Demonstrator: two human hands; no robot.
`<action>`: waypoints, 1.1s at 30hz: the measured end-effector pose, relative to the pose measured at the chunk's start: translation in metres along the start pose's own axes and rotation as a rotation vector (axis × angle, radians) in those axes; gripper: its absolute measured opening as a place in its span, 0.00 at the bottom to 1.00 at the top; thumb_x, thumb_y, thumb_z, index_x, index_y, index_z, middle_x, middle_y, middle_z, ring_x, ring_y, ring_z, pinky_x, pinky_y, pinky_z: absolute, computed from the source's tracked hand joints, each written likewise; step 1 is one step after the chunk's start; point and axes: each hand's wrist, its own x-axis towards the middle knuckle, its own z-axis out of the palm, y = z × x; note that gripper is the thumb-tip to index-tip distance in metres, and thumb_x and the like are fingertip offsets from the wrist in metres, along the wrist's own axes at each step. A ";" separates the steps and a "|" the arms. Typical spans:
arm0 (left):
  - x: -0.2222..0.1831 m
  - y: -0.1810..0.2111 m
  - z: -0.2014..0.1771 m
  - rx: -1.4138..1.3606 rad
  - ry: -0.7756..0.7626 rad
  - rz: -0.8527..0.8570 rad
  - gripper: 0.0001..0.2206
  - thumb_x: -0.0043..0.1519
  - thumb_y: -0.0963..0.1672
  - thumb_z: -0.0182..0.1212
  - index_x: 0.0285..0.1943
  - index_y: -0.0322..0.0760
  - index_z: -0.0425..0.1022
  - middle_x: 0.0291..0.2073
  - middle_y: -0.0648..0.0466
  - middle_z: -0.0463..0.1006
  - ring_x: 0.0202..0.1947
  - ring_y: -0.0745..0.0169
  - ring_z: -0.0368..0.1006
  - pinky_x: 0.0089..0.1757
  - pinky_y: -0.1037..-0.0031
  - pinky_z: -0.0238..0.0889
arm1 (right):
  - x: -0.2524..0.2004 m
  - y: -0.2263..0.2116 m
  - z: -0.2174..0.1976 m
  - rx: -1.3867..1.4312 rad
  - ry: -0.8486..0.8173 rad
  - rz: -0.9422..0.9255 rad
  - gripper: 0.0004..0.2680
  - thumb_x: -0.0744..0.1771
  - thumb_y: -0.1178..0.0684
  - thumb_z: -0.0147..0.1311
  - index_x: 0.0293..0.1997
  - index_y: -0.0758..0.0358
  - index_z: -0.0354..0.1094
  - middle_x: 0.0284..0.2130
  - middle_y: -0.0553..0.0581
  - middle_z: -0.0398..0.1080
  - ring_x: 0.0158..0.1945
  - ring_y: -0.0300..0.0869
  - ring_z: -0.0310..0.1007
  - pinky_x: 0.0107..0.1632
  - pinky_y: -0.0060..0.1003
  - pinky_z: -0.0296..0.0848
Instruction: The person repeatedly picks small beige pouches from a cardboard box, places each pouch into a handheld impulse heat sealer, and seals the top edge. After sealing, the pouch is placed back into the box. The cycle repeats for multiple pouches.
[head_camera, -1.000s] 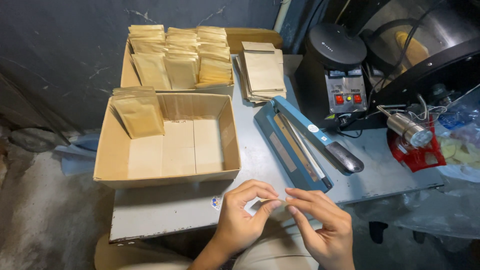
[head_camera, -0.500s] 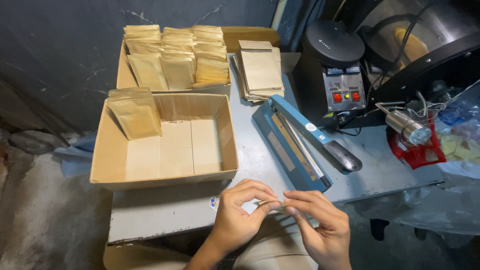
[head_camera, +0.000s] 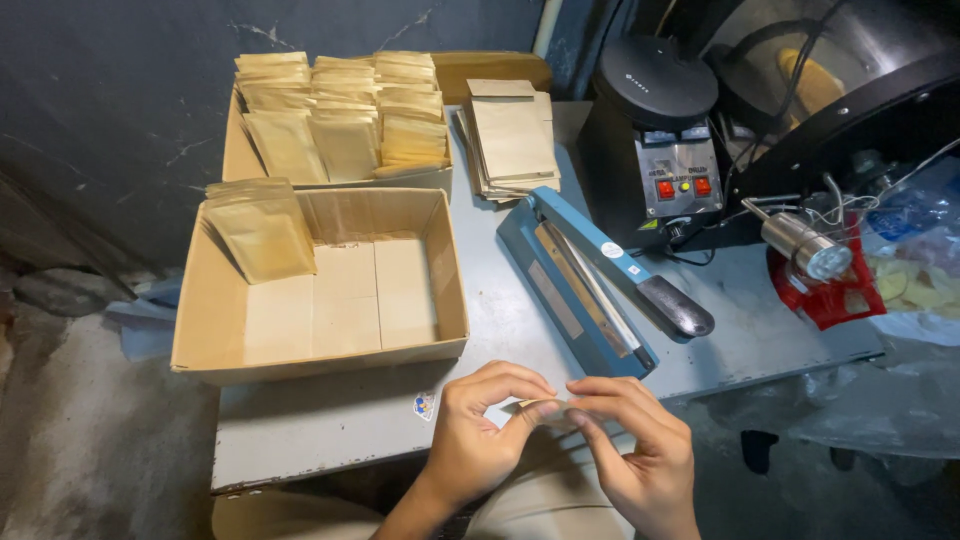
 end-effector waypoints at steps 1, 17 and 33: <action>-0.001 -0.002 0.002 -0.001 -0.002 0.000 0.03 0.58 0.38 0.70 0.32 0.37 0.82 0.32 0.52 0.84 0.34 0.63 0.80 0.39 0.76 0.72 | 0.000 0.000 0.000 -0.001 0.002 0.001 0.02 0.65 0.59 0.59 0.34 0.62 0.77 0.37 0.59 0.79 0.40 0.43 0.81 0.47 0.35 0.76; -0.005 -0.001 0.006 -0.040 -0.018 -0.017 0.03 0.60 0.38 0.65 0.35 0.37 0.79 0.33 0.52 0.82 0.36 0.61 0.78 0.43 0.74 0.70 | -0.010 0.007 0.001 -0.011 -0.007 0.134 0.03 0.66 0.58 0.56 0.31 0.60 0.74 0.34 0.54 0.78 0.38 0.39 0.79 0.46 0.31 0.73; -0.006 -0.022 0.012 -0.054 -0.019 -0.088 0.03 0.60 0.39 0.67 0.34 0.34 0.79 0.32 0.51 0.82 0.35 0.62 0.78 0.42 0.74 0.71 | -0.014 0.012 0.003 0.007 0.064 0.153 0.05 0.66 0.57 0.56 0.30 0.62 0.75 0.29 0.53 0.78 0.33 0.38 0.77 0.40 0.30 0.72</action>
